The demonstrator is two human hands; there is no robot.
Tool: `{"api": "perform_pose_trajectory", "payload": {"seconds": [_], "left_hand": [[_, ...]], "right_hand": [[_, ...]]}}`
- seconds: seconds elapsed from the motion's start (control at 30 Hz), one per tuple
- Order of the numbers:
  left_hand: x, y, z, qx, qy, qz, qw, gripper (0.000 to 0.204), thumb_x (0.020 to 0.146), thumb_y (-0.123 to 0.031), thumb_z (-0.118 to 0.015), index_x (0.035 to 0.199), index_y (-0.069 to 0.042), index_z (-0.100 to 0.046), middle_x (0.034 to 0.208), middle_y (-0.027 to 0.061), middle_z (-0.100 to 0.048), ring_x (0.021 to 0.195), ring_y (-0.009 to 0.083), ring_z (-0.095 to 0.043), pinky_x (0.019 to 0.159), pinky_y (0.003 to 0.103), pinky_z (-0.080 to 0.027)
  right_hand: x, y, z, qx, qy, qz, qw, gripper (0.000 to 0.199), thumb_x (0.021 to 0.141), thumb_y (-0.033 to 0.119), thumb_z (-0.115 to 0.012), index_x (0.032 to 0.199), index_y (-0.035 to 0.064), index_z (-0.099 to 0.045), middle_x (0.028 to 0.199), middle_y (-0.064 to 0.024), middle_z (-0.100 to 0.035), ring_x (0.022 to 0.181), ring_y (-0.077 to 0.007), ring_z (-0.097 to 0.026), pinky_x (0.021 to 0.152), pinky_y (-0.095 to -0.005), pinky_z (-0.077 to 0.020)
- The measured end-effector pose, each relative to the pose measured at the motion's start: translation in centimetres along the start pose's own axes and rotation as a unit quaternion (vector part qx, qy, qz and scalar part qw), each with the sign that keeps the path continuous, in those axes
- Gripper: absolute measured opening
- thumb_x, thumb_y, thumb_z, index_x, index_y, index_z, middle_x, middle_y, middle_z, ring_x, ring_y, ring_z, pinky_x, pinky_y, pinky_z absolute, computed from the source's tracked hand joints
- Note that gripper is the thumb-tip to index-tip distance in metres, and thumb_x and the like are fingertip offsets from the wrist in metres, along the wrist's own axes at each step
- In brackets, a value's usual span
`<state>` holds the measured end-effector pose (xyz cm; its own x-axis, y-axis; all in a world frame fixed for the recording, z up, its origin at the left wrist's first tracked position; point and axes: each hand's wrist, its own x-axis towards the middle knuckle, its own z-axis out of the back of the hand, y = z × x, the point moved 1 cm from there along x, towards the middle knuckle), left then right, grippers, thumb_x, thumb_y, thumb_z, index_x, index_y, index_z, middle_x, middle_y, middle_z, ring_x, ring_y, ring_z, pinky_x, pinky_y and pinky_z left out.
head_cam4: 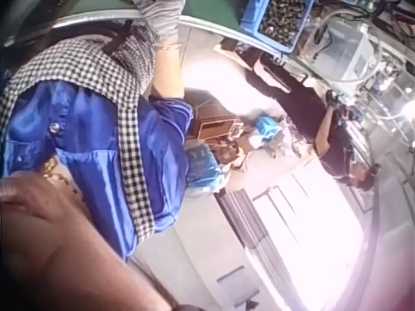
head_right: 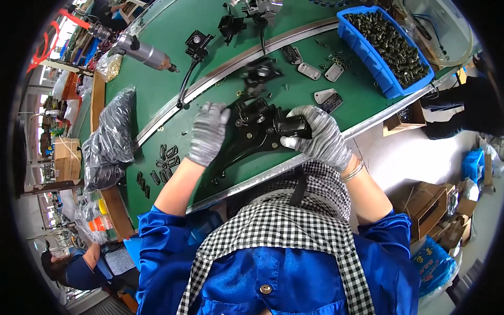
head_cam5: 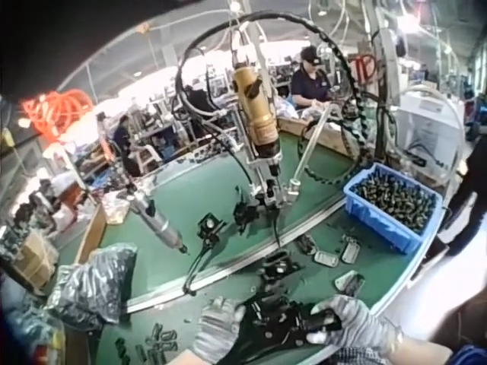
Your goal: Assembling small mechanical components using a pneumatic screwdriver on a factory line.
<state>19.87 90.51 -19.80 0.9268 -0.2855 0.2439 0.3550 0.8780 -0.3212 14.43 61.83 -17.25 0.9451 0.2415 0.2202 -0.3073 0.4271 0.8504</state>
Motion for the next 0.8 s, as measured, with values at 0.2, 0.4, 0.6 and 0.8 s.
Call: {"api": "perform_pose_trajectory", "payload": {"seconds": [0.2, 0.4, 0.6, 0.8], "left_hand": [[-5.4, 1.2, 3.3, 0.05, -0.035, 0.003, 0.998, 0.018, 0.092, -0.015, -0.057, 0.104, -0.002, -0.06, 0.096, 0.0193, -0.06, 0.086, 0.039, -0.057, 0.078, 0.048, -0.045], [-4.8, 1.0, 2.5, 0.153, -0.003, -0.056, 0.987, 0.032, 0.089, -0.02, -0.06, 0.118, -0.006, -0.059, 0.102, 0.017, -0.06, 0.095, 0.0354, -0.057, 0.085, 0.045, -0.047], [-5.6, 2.7, 5.7, 0.137, -0.033, -0.042, 0.989, 0.037, 0.09, -0.023, -0.06, 0.124, -0.007, -0.057, 0.106, 0.0144, -0.061, 0.099, 0.0342, -0.057, 0.09, 0.045, -0.046], [-10.8, 5.8, 10.3, 0.059, -0.128, 0.159, 0.977, 0.034, 0.089, -0.022, -0.061, 0.121, -0.01, -0.058, 0.108, 0.0147, -0.061, 0.101, 0.035, -0.056, 0.092, 0.045, -0.045]], "right_hand": [[0.2, 0.4, 0.0, -0.029, -0.02, 0.025, 0.999, 0.054, 0.068, 0.028, -0.086, 0.11, 0.0043, -0.06, 0.094, -0.0123, -0.065, 0.087, -0.0266, -0.065, 0.08, -0.0355, -0.052], [1.0, 1.7, -1.5, -0.036, 0.019, 0.013, 0.999, 0.057, 0.068, 0.031, -0.085, 0.111, 0.0037, -0.06, 0.097, -0.0154, -0.064, 0.089, -0.0316, -0.063, 0.08, -0.0381, -0.0517], [0.9, 1.4, 2.4, -0.091, -0.015, 0.033, 0.995, 0.051, 0.071, 0.028, -0.083, 0.113, 0.0075, -0.061, 0.109, -0.0119, -0.063, 0.102, -0.0281, -0.059, 0.09, -0.0371, -0.0477], [1.0, -5.3, 8.6, -0.137, 0.054, 0.016, 0.989, 0.039, 0.076, 0.012, -0.074, 0.114, 0.0095, -0.065, 0.113, -0.0113, -0.061, 0.105, -0.029, -0.058, 0.091, -0.0385, -0.0465]]}}
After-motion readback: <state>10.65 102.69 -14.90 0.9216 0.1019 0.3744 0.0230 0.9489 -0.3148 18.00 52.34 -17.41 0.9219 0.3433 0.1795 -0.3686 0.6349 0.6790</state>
